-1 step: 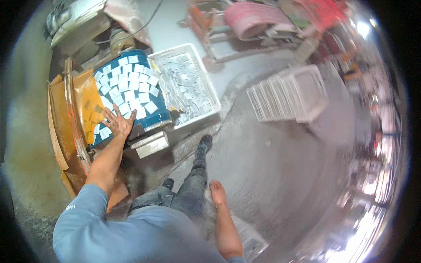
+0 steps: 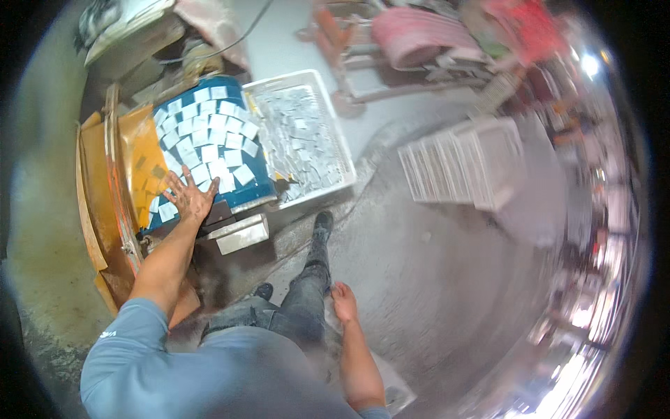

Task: The person repeatedly picks up small square tiles from a large pile and places them into a metal tray. A coworker wearing yellow gloves assists by arranging the tiles in the tray. The person then moves the filled tray to a nearby area.

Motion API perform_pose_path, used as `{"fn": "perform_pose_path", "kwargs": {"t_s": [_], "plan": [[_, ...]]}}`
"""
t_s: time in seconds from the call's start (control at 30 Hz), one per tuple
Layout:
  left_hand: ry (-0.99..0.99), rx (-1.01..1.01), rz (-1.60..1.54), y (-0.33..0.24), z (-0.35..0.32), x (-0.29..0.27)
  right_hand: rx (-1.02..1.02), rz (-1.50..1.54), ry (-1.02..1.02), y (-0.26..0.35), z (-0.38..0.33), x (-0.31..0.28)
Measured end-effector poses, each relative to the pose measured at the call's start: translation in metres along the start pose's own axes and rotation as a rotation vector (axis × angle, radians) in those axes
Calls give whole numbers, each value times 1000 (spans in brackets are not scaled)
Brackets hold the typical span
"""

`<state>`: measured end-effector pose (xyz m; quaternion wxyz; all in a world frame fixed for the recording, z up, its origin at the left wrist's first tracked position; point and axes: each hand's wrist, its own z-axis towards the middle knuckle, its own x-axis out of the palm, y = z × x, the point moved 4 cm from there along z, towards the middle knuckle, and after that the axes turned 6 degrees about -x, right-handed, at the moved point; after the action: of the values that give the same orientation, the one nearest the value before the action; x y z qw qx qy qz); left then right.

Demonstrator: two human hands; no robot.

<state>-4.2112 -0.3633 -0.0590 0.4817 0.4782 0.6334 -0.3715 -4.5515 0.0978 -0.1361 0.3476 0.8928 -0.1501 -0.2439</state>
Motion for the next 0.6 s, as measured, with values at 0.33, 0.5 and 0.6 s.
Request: {"fn": "perform_pose_path", "kwargs": {"t_s": [0.33, 0.5, 0.6], "plan": [[249, -113, 161, 8, 9, -21, -687, -470, 475, 328, 158, 240], [83, -7, -111, 19, 12, 5, -757, -656, 176, 356, 160, 358], [287, -72, -80, 10, 15, -26, -614, -856, -28, 380, 135, 384]]}}
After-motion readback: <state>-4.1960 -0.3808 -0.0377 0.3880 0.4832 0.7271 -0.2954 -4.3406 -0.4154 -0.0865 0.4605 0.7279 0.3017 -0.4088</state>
